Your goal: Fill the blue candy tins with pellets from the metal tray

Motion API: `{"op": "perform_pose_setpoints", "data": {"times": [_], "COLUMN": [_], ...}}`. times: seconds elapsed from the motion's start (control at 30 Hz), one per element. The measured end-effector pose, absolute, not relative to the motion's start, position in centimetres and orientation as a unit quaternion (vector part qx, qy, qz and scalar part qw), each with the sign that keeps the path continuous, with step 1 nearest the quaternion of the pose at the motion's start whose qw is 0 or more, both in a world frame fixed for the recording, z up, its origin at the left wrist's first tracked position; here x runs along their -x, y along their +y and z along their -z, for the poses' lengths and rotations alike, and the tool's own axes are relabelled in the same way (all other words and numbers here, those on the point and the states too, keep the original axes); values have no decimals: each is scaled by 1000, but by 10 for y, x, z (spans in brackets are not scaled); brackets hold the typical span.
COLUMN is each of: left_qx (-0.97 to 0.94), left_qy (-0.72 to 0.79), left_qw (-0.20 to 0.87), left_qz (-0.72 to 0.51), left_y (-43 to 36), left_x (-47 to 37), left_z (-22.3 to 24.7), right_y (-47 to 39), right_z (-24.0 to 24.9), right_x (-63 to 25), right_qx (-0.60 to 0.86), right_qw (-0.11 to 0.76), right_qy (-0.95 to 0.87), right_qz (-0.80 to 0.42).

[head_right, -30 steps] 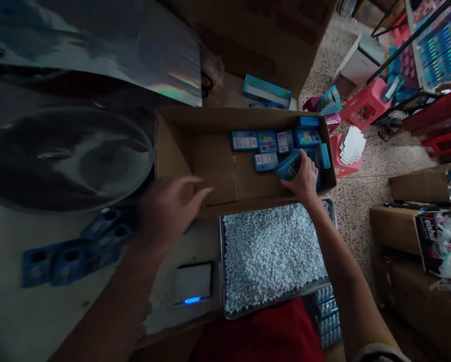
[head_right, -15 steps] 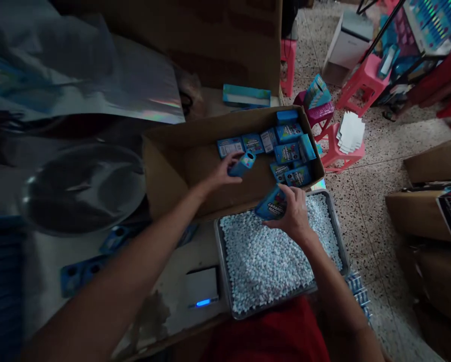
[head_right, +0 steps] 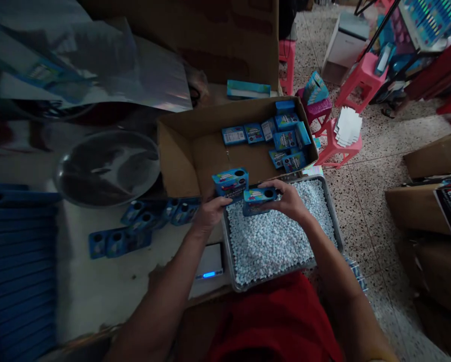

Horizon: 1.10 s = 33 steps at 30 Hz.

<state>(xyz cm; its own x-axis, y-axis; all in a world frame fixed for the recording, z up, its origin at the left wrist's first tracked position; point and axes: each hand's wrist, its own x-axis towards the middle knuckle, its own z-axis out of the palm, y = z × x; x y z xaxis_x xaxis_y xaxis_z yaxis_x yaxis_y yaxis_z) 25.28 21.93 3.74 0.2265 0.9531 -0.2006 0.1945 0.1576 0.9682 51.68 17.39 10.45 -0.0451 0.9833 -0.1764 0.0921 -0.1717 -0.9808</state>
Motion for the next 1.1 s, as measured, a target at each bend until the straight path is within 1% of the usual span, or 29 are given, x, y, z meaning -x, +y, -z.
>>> {"op": "perform_pose_setpoints", "data": {"times": [0.1, 0.23, 0.43, 0.6, 0.77, 0.83, 0.9, 0.97, 1.0, 1.1], "left_qx": [-498, -435, -487, -448, -415, -397, -372, -364, -370, -410], "left_qy": [514, 503, 489, 508, 527, 559, 598, 632, 646, 674], "left_qw": [602, 654, 674, 711, 728, 712, 687, 653, 632, 566], "left_qz": [-353, -360, -264, -192, -142, -151, -180, -207, -216, -239], "left_y": [192, 156, 130, 105, 72, 65, 62, 61, 61, 61], "left_x": [-264, -275, -270, -249, -223, -218, -214, -208, -204, -191], "left_z": [-34, -31, -36, -27, -11, -9, -8, -8, -8, -4], "right_y": [163, 145, 114, 77, 45, 53, 75, 108, 125, 161], "right_z": [-109, -102, -87, -61, -36, -28, -17, -3, 5, 27], "right_x": [-513, -509, -499, -476, -466, -476, -489, -494, -492, -466], "right_qx": [516, 539, 585, 615, 558, 555, 582, 596, 584, 522], "right_qw": [430, 440, 418, 372, 340, 326, 318, 286, 253, 111], "right_qy": [-459, -443, -423, -416, -486, -528, -576, -638, -678, -783], "right_qz": [-582, -565, -551, -557, -580, -554, -477, -394, -368, -320]}}
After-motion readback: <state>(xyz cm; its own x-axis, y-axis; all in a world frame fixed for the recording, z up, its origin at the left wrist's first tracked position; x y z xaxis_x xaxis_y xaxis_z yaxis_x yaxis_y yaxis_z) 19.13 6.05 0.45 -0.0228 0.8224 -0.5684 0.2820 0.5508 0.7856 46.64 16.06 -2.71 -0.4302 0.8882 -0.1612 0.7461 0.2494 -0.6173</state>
